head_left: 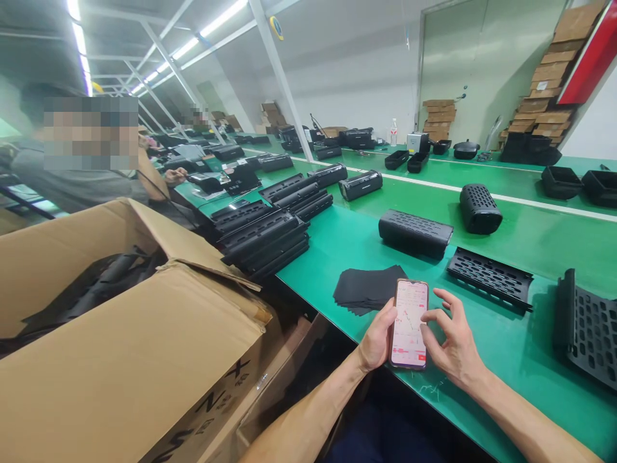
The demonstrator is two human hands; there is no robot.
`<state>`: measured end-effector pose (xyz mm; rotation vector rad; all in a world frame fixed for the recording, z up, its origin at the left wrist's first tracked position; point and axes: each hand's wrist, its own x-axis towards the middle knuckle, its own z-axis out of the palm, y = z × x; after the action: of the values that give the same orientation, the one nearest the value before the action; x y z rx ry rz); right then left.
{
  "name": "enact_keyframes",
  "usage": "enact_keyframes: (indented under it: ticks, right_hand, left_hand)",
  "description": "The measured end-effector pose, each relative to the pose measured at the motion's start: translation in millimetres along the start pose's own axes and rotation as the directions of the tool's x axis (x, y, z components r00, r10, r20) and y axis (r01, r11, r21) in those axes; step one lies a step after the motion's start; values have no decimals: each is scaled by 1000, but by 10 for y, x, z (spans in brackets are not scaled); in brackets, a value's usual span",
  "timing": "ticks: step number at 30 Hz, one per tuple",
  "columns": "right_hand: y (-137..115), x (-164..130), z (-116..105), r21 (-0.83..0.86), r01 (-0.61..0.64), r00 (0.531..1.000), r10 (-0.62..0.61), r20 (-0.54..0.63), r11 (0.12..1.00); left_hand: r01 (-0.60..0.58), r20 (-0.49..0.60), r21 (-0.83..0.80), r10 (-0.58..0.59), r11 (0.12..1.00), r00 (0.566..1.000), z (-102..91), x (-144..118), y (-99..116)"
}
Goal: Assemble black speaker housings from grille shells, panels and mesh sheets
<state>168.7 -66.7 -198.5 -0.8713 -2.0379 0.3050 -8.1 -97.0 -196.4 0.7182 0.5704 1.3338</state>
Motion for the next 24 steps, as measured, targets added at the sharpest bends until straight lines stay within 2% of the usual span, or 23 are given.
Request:
enact_keyframes:
  ticks: [24]
  right_hand:
    - [-24,3,-9,-31,9,1000,-9,1,999]
  left_hand:
    - [12,13,-29,-11,1000,1000,0,-15,-3]
